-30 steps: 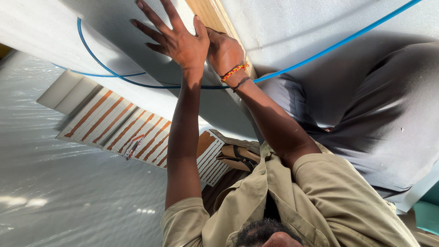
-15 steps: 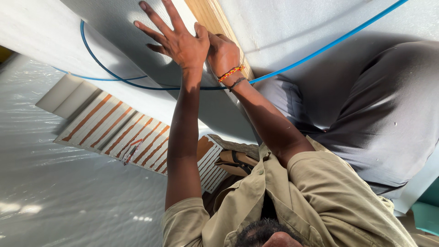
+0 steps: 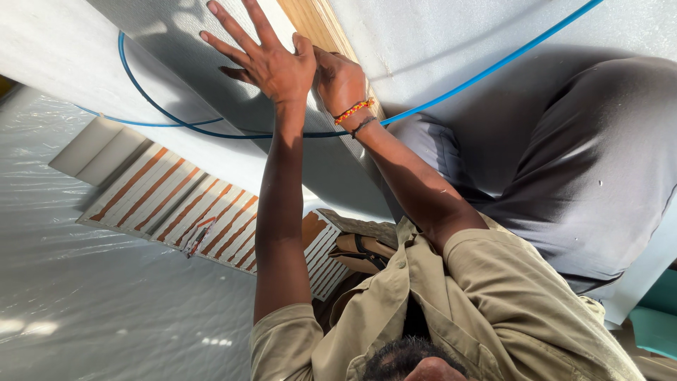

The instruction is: The person lies on their back under a ceiling, holding a white foam panel against a wooden batten while a second person assists. The person uses a pneumatic nail gun to drive nails through the panel edge into the batten, repositioning the panel and repeating nailing along the strip.

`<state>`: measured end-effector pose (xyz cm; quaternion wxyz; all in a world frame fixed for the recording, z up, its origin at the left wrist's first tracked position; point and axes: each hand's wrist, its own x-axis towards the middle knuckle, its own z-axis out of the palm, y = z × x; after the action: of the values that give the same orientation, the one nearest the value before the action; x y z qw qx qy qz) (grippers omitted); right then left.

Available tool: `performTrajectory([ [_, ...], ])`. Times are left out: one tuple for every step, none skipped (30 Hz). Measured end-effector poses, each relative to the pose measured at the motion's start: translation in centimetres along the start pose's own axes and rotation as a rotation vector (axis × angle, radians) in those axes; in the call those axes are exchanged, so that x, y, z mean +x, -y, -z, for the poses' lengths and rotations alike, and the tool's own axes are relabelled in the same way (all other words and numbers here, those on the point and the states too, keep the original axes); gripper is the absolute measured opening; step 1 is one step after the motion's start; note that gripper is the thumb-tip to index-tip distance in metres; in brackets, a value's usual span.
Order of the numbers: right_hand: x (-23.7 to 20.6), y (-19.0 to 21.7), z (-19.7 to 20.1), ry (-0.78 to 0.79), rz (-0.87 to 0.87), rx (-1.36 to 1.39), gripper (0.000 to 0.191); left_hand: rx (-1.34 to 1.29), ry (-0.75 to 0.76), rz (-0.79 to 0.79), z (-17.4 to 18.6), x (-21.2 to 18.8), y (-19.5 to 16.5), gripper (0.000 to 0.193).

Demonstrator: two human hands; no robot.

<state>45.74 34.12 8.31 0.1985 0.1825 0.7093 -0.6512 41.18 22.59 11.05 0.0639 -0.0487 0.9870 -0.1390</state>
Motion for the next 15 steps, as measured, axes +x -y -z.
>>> performTrajectory([
  [0.0,0.1,0.0,0.0,0.014,0.005,0.033,0.016,0.012,0.003,0.0,-0.1,0.1,0.11],
  [0.0,0.4,0.1,0.001,0.012,-0.016,0.034,0.014,0.02,0.001,0.0,-0.1,0.1,0.109],
  [0.1,0.8,0.2,-0.003,0.01,-0.039,0.035,0.009,0.026,-0.004,0.0,-0.2,0.2,0.108],
  [0.2,1.2,0.5,-0.005,0.007,-0.06,0.036,0.005,0.033,-0.009,0.0,-0.2,0.2,0.107],
  [0.4,1.6,0.8,-0.001,0.009,-0.053,0.037,0.006,0.041,-0.002,0.1,-0.3,0.2,0.107],
  [0.6,1.9,1.1,0.002,0.008,-0.046,0.037,0.005,0.051,0.003,0.1,-0.4,0.2,0.107],
  [0.7,2.0,1.4,0.004,0.007,-0.04,0.038,0.003,0.062,0.009,0.1,-0.4,0.1,0.106],
  [0.7,2.0,1.5,0.015,0.008,-0.05,0.038,0.007,0.071,0.017,0.1,-0.4,0.1,0.106],
  [0.7,1.7,1.4,0.027,0.007,-0.062,0.038,0.01,0.08,0.025,0.1,-0.4,0.1,0.106],
  [0.6,1.3,1.1,0.042,0.005,-0.072,0.038,0.015,0.092,0.035,0.2,-0.4,0.1,0.106],
  [0.5,0.8,0.8,0.053,0.033,-0.064,0.037,0.007,0.074,0.02,0.2,-0.4,0.1,0.107],
  [0.4,0.2,0.5,0.066,0.064,-0.055,0.036,0.001,0.054,0.007,0.2,-0.4,0.1,0.108],
  [0.3,-0.3,0.3,0.074,0.099,-0.046,0.036,-0.008,0.028,-0.01,0.2,-0.3,0.1,0.11],
  [0.6,-0.8,0.8,0.138,0.165,-0.101,0.033,-0.007,0.038,0.001,0.2,-0.3,0.1,0.107],
  [1.2,-1.2,2.1,0.199,0.231,-0.159,0.029,-0.009,0.048,0.011,0.1,-0.3,0.1,0.104],
])
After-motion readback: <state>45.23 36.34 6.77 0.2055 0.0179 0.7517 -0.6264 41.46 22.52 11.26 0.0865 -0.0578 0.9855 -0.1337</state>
